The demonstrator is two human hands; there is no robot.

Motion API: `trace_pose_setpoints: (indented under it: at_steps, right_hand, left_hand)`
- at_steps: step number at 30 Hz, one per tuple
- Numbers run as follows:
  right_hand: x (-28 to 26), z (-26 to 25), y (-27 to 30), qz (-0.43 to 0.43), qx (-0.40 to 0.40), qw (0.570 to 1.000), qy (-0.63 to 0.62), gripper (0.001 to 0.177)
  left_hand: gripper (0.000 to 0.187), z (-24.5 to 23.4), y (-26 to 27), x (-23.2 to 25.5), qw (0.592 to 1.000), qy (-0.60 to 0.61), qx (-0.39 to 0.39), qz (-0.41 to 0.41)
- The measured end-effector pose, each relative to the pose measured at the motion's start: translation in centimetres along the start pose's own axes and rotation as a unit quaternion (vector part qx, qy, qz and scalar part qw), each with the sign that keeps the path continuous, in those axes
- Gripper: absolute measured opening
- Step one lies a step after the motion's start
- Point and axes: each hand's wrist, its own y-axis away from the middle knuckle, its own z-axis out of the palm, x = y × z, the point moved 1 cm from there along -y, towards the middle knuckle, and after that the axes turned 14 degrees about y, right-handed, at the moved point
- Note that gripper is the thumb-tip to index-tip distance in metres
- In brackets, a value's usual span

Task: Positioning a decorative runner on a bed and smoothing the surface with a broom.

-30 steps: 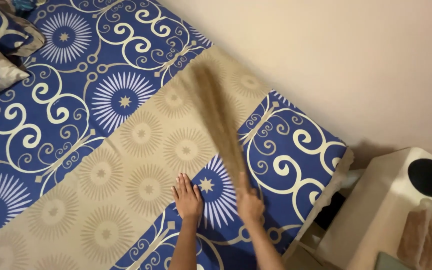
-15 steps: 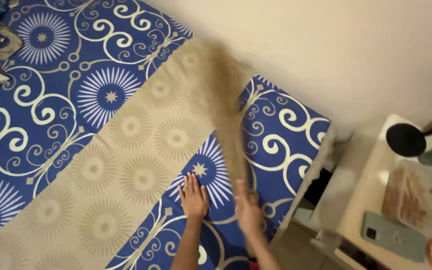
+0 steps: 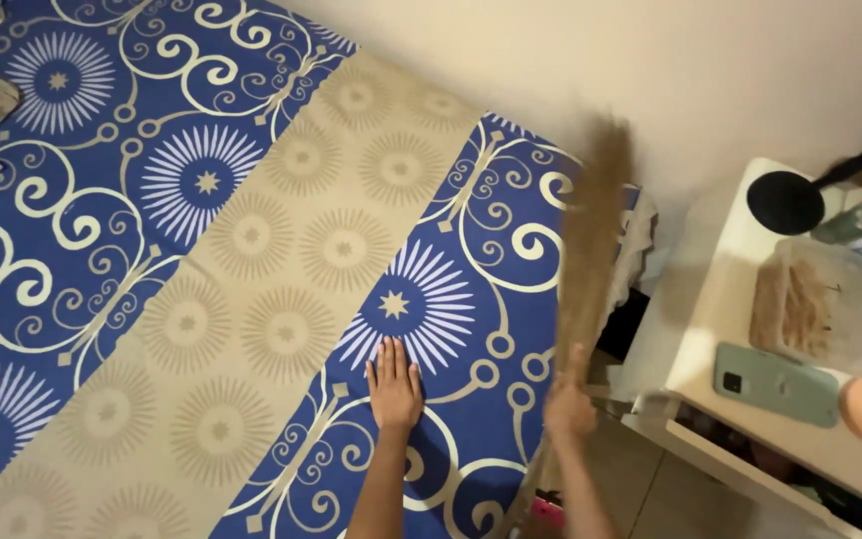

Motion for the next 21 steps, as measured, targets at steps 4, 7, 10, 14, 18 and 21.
trace_pose_setpoints:
  at_steps: [4, 7, 10, 14, 18, 21]
  right_hand:
    - [0.0, -0.3, 2.1, 0.013, 0.003, 0.991, -0.133, 0.047]
    - [-3.5, -2.7, 7.1, -0.090, 0.019, 0.979, -0.183, 0.051]
    - [-7.6, -4.2, 11.1, -0.224, 0.006, 0.955, -0.196, 0.066]
    - [-8.3, -2.9, 11.1, -0.258, -0.057, 0.956, -0.127, 0.057]
    - [-2.9, 2.8, 5.7, -0.126, -0.055, 0.990, 0.025, 0.039]
    - [1.5, 1.4, 5.0, 0.023, -0.075, 0.996, -0.036, 0.066]
  left_hand:
    - [0.057, -0.3, 0.7, 0.2, 1.000, 0.007, 0.024, 0.018]
    - [0.057, -0.3, 0.7, 0.3, 1.000, 0.006, 0.016, 0.010]
    - [0.058, 0.1, 0.8, -0.1, 1.000, -0.002, 0.010, 0.012]
    - [0.057, 0.5, 0.8, -0.6, 1.000, -0.002, 0.011, 0.020]
    - [0.057, 0.4, 0.9, -1.0, 0.999, 0.012, 0.014, 0.029]
    - [0.058, -0.4, 1.2, -1.5, 0.999, 0.017, 0.018, 0.042]
